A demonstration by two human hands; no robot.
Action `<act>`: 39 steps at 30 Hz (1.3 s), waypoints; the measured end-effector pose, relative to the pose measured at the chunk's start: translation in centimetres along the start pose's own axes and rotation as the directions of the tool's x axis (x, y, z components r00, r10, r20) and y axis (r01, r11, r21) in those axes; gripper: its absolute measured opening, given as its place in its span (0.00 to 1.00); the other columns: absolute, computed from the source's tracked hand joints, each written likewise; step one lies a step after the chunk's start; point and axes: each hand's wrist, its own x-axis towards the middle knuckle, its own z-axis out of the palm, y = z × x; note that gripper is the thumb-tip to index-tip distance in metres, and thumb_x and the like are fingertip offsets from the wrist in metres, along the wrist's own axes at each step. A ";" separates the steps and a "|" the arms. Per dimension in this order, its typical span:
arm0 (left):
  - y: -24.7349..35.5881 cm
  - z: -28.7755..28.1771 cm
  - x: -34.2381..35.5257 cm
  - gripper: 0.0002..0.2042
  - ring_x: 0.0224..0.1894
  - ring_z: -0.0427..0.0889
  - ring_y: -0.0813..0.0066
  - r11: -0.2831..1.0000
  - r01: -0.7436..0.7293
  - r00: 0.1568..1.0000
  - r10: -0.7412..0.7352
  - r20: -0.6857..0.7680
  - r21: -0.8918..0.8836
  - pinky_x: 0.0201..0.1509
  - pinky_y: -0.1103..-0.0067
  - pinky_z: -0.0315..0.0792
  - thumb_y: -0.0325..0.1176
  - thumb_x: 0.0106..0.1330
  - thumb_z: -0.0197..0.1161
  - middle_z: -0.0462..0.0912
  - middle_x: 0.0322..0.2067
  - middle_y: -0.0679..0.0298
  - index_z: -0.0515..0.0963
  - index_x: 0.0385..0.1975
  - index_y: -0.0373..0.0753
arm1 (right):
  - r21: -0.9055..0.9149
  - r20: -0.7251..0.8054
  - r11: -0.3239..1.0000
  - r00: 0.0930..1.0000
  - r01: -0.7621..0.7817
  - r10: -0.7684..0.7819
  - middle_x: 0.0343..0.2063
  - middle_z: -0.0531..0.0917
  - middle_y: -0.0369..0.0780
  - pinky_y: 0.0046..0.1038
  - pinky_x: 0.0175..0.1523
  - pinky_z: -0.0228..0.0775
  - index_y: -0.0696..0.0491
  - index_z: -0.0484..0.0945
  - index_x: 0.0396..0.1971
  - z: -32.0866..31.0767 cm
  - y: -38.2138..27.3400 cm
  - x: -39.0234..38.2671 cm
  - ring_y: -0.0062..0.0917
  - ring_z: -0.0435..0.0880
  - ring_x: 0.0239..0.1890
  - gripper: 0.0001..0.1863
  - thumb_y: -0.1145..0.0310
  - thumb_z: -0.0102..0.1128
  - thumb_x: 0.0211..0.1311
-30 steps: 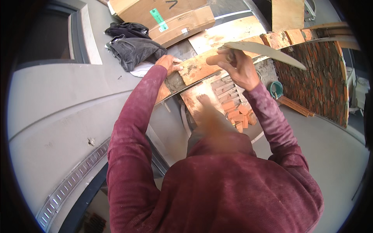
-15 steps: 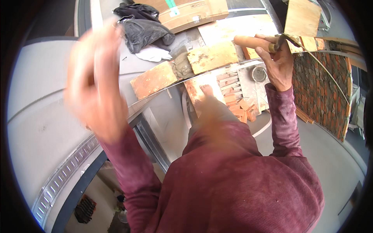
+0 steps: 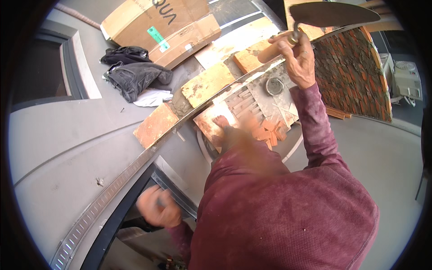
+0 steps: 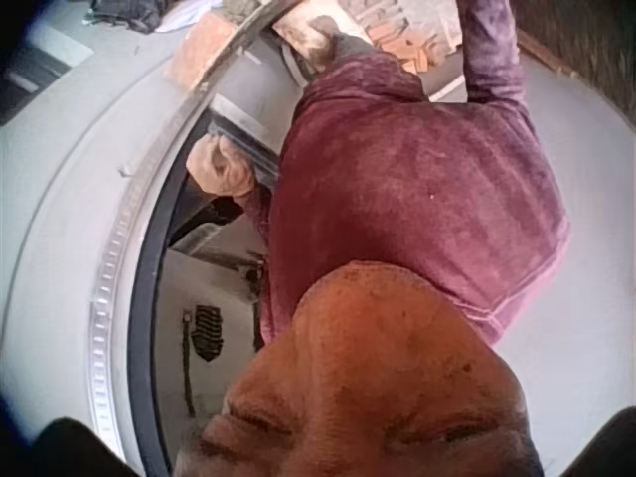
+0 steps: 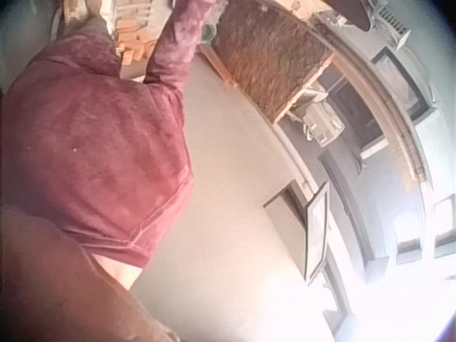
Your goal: The person builds a brick wall by applying mortar with a trowel, placing bricks on the mortar bed, and using a trowel handle to tap the bricks into alignment with a guide string.
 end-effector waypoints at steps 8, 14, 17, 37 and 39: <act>-1.6 4.4 -1.8 0.08 0.44 0.80 0.57 0.973 0.136 0.980 -0.104 0.170 -0.187 0.47 0.70 0.74 0.23 0.55 0.65 0.81 0.42 0.53 0.78 0.35 0.33 | 0.359 -0.589 0.836 0.594 -0.415 0.548 0.25 0.74 0.40 0.30 0.23 0.73 0.55 0.65 0.37 -8.5 8.7 -11.6 0.28 0.79 0.21 0.10 0.68 0.55 0.63; -4.4 6.0 0.8 0.11 0.46 0.81 0.60 0.921 0.274 0.783 -0.047 0.620 -0.276 0.49 0.72 0.73 0.31 0.58 0.67 0.81 0.43 0.53 0.79 0.39 0.34 | -0.065 -0.421 0.130 0.145 -0.989 0.895 0.24 0.80 0.41 0.34 0.28 0.73 0.60 0.78 0.32 -11.4 20.9 -33.0 0.30 0.79 0.23 0.11 0.67 0.58 0.55; -6.7 8.2 -2.4 0.19 0.54 0.77 0.55 0.958 0.278 0.498 -0.084 0.863 -0.067 0.58 0.69 0.69 0.42 0.64 0.62 0.78 0.50 0.50 0.75 0.50 0.37 | -0.284 -0.252 -0.126 -0.053 -0.951 0.966 0.25 0.80 0.42 0.35 0.27 0.72 0.59 0.78 0.29 -6.3 22.3 -42.2 0.31 0.78 0.23 0.07 0.72 0.53 0.59; -1.8 -0.9 -4.6 0.28 0.51 0.74 0.55 0.968 0.063 0.911 0.044 -0.411 0.244 0.57 0.65 0.67 0.44 0.58 0.65 0.73 0.50 0.52 0.71 0.53 0.31 | -0.748 0.103 0.073 -0.006 -0.659 0.995 0.36 0.81 0.44 0.36 0.39 0.71 0.55 0.77 0.41 -1.9 20.1 -41.3 0.34 0.79 0.36 0.16 0.60 0.55 0.57; -2.0 -5.0 -1.7 0.36 0.56 0.69 0.57 0.906 0.186 0.708 0.146 -0.691 0.381 0.60 0.65 0.63 0.49 0.57 0.67 0.67 0.53 0.52 0.65 0.58 0.29 | -0.768 0.139 0.096 -0.018 -0.634 0.990 0.37 0.81 0.44 0.36 0.40 0.71 0.55 0.77 0.42 -0.9 19.7 -41.3 0.34 0.79 0.38 0.18 0.58 0.55 0.57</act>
